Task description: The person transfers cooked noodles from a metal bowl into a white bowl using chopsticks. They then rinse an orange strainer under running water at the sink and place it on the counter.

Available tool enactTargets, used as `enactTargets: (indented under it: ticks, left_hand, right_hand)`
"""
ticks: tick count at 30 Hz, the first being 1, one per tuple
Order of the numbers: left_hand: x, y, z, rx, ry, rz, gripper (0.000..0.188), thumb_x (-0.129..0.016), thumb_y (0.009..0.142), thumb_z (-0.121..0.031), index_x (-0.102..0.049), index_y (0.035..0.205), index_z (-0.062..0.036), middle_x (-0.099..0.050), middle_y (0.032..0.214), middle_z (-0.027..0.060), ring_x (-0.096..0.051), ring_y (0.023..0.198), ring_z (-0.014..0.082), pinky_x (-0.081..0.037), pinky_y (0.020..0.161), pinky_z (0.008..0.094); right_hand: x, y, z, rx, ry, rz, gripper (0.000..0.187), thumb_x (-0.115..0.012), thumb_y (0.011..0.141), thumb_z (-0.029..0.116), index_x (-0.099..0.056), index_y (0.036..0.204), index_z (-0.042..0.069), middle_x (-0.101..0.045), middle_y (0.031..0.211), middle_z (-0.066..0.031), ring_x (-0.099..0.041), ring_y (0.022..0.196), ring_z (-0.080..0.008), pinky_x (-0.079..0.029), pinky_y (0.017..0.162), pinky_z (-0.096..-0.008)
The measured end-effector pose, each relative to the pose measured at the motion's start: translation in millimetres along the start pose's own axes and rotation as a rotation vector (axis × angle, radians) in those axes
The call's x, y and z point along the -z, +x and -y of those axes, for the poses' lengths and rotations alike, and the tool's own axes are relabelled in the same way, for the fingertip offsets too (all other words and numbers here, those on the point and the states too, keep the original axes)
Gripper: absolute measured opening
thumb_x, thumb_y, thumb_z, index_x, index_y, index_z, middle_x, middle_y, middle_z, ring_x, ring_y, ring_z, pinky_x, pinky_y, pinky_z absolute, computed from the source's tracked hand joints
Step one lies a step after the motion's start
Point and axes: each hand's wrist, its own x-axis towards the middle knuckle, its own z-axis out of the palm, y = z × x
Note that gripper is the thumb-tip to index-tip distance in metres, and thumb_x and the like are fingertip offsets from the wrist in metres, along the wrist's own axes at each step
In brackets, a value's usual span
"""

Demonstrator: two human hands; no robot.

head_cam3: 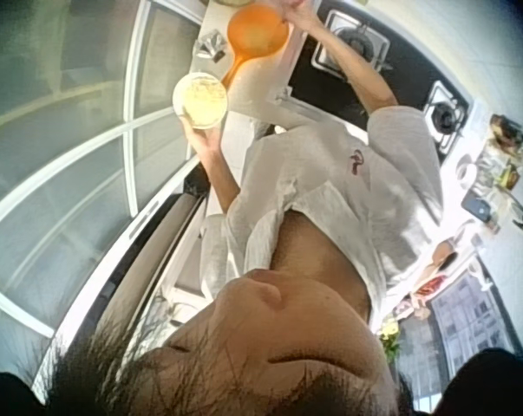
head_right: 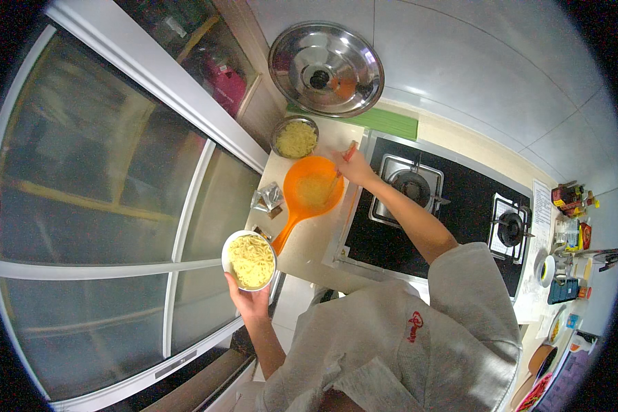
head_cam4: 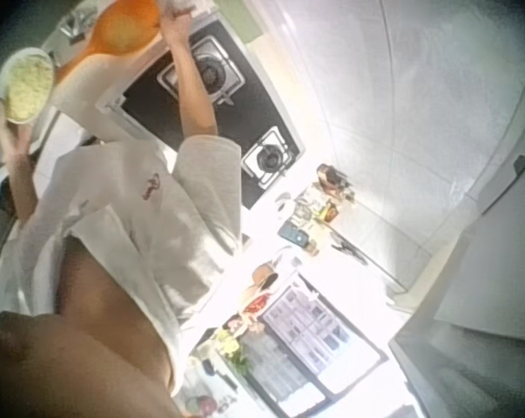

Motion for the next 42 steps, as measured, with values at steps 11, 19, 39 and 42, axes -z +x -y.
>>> enactTargets:
  ticks: [11, 19, 39, 42]
  left_hand:
    - [-1, 5, 1, 0.007, -0.047, 0.014, 0.068, -0.052, 0.087, -0.048, -0.032, 0.137, -0.0071, -0.04, 0.137, 0.0118, -0.04, 0.126, 0.0295, -0.035, 0.103, 0.0479]
    - [-8, 15, 1, 0.004, 0.01, -0.031, 0.064, -0.053, 0.088, -0.045, -0.035, 0.135, -0.0064, -0.041, 0.136, 0.0127, -0.04, 0.125, 0.03, -0.033, 0.104, 0.0493]
    - [-51, 74, 10, 0.081, 0.096, 0.154, 0.058, -0.048, 0.092, -0.041, -0.031, 0.136, -0.0079, -0.038, 0.137, 0.0123, -0.039, 0.126, 0.029, -0.035, 0.104, 0.0467]
    - [-58, 80, 17, 0.075, 0.164, 0.178, 0.056, -0.049, 0.092, -0.039, -0.03, 0.136, -0.0087, -0.039, 0.136, 0.0121, -0.04, 0.125, 0.0294, -0.038, 0.102, 0.0476]
  right_hand:
    - [0, -16, -14, -0.525, 0.625, -0.093, 0.02, -0.048, 0.09, 0.022, -0.046, 0.078, 0.007, -0.045, 0.058, -0.003, -0.035, 0.041, -0.0106, -0.025, 0.036, -0.0238]
    - [9, -29, 1, -0.598, 0.895, -0.204, 0.019, -0.046, 0.089, 0.021, -0.043, 0.077, 0.006, -0.039, 0.056, -0.0023, -0.029, 0.037, -0.0104, -0.019, 0.034, -0.0235]
    - [35, -26, 158, -0.266, 1.097, -0.198, 0.026, -0.052, 0.09, 0.026, -0.042, 0.073, 0.01, -0.033, 0.052, 0.0012, -0.024, 0.037, -0.0082, -0.019, 0.035, -0.0216]
    - [40, -26, 195, -0.228, 1.119, -0.196, 0.027, -0.051, 0.091, 0.023, -0.042, 0.068, 0.011, -0.034, 0.051, 0.0026, -0.024, 0.035, -0.0071, -0.018, 0.032, -0.0203]
